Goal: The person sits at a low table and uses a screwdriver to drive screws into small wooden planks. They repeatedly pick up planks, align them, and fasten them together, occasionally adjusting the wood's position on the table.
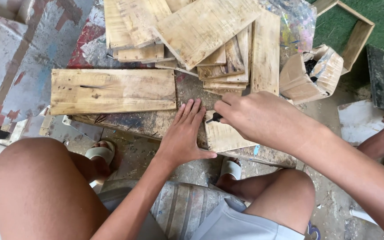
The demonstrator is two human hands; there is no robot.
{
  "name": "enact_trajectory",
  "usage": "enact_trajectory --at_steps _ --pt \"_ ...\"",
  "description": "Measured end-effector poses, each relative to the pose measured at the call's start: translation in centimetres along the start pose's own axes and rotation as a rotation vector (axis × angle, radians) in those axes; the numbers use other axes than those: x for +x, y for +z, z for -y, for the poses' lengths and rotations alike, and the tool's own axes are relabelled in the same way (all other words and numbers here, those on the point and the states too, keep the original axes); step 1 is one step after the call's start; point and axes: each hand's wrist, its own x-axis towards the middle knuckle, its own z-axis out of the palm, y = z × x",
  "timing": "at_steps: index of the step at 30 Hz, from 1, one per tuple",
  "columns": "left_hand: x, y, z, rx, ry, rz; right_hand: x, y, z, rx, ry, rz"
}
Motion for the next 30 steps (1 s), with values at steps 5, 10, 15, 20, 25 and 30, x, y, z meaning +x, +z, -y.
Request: enact_trajectory --at_steps 5,10,15,20,25,30 --pt "0.1 0.2 0.1 0.007 0.024 -0.036 -0.4 -0.1 0.2 0.039 0.179 0.072" --pt "0.0 0.3 0.1 0.005 0.003 -0.016 -0.1 -0.5 0.2 0.157 0.110 0.061" --pt "-0.1 0.7 0.4 0.003 0.027 -0.066 1.5 -0.3 0.7 0.128 0.276 0.177" --pt "-0.1 0.5 0.3 -0.005 0.009 -0.048 1.6 -1.5 0.7 0.212 0.166 0.085" --pt "0.0 0.1 -0.2 0.002 -0.009 -0.009 2.3 -0.8 0.3 0.281 0.119 0.121" --pt "-0.2 -0.3 -0.4 0.024 -0.027 0.031 3.2 -0.4 1.5 0.058 0.358 0.094"
